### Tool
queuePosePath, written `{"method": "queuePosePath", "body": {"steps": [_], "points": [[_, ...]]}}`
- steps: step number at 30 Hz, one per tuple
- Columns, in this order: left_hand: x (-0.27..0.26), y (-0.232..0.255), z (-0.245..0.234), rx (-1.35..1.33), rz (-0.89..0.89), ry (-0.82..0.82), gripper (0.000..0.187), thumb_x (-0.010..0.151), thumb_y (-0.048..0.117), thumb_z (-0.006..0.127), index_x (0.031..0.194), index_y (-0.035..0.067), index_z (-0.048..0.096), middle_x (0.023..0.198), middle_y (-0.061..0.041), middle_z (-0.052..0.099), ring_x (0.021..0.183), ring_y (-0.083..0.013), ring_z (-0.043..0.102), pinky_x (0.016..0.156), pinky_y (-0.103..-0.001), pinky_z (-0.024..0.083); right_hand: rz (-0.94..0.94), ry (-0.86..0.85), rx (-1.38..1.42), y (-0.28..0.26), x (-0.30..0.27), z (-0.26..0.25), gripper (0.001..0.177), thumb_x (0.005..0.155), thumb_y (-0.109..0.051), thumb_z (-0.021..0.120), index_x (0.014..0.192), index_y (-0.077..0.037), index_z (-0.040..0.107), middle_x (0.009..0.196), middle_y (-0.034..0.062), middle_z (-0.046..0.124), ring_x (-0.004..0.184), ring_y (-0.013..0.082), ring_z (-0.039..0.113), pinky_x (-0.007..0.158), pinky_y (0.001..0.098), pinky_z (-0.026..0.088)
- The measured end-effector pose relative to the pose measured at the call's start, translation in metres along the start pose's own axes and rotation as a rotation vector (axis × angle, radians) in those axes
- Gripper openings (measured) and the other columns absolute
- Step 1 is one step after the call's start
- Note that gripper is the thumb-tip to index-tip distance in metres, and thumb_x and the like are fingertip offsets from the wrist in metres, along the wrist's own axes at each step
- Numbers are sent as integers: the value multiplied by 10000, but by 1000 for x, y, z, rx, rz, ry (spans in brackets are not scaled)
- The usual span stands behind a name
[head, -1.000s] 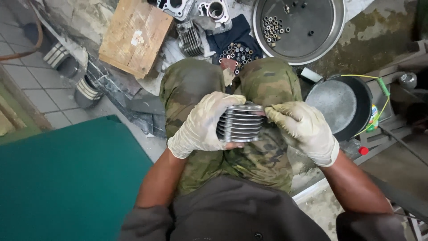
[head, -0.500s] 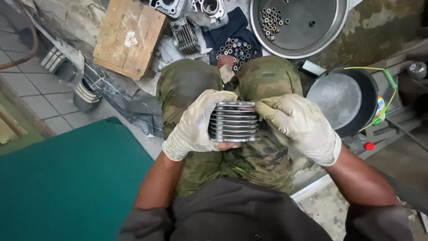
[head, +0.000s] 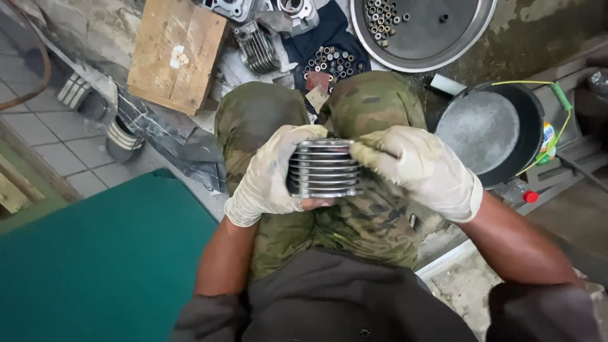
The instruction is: The person scrubs a metallic engine cylinder block with a small abrasive tool, cleaning the inner bore and outer surfaces. They then scrub the cooling fins of a separate engine cylinder head, rotating the part to clean all sides.
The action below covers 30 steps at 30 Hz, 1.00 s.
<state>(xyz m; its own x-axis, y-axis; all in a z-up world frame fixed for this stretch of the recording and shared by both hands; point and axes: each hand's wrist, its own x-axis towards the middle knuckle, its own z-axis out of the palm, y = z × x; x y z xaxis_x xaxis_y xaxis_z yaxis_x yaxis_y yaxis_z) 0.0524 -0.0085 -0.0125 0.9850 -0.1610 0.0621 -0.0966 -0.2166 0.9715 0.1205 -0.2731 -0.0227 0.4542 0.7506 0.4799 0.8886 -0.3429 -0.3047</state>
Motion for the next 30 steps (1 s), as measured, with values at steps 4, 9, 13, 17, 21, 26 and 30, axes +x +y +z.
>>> {"method": "queuePosePath", "body": {"steps": [4, 9, 13, 17, 21, 26, 30], "points": [[6, 6, -9, 12, -111, -70, 993, 427, 436, 980, 1252, 11, 627, 1159, -204, 683, 1091, -382, 700, 965, -462, 587, 148, -178, 93, 12, -38, 10, 184, 992, -175, 668, 1152, -123, 743, 1105, 150, 698, 977, 362, 698, 761, 452, 575], [2, -6, -10, -80, 30, 55, 886, 549, 466, 974, 1227, 14, 627, 1093, -176, 670, 1040, -295, 708, 946, -418, 564, 347, -183, 78, 11, -54, -20, 232, 996, -193, 690, 1222, -178, 740, 1148, 92, 706, 1060, 307, 693, 845, 420, 562], [-4, -10, -7, -8, 133, 3, 893, 644, 530, 862, 1302, 18, 541, 1223, -183, 636, 1112, -342, 686, 994, -460, 558, 507, -77, 133, 4, -57, -45, 252, 1026, -119, 710, 1276, -104, 723, 1165, 103, 691, 1059, 267, 672, 919, 386, 549], [-2, 3, 1, 86, 175, -40, 838, 766, 534, 813, 1363, 37, 497, 1307, -153, 605, 1178, -316, 663, 1054, -445, 528, 211, -7, 346, -15, 6, -60, 281, 1048, -97, 609, 1321, -44, 656, 1188, 151, 730, 1029, 252, 710, 938, 385, 622], [0, 6, 4, 86, 191, -51, 831, 778, 616, 740, 1333, 50, 491, 1287, -145, 607, 1158, -312, 662, 1044, -443, 523, 66, -175, 289, -18, 43, -33, 240, 1035, -150, 633, 1227, -10, 665, 1070, 191, 725, 826, 359, 672, 712, 469, 520], [6, 18, -11, -75, 18, -109, 867, 469, 326, 918, 1180, -47, 591, 1126, -275, 671, 1066, -388, 689, 1012, -474, 532, 90, -56, 56, -21, 13, -16, 143, 996, -206, 684, 1099, -133, 750, 1082, 79, 690, 895, 321, 691, 752, 444, 568], [-10, -2, 9, 157, 217, 42, 817, 669, 573, 880, 1231, 61, 581, 1184, -158, 655, 1102, -353, 671, 986, -463, 535, 142, -20, 51, -22, -3, 0, 189, 981, -224, 680, 1143, -209, 775, 1052, 21, 696, 882, 287, 704, 716, 413, 577]]}}
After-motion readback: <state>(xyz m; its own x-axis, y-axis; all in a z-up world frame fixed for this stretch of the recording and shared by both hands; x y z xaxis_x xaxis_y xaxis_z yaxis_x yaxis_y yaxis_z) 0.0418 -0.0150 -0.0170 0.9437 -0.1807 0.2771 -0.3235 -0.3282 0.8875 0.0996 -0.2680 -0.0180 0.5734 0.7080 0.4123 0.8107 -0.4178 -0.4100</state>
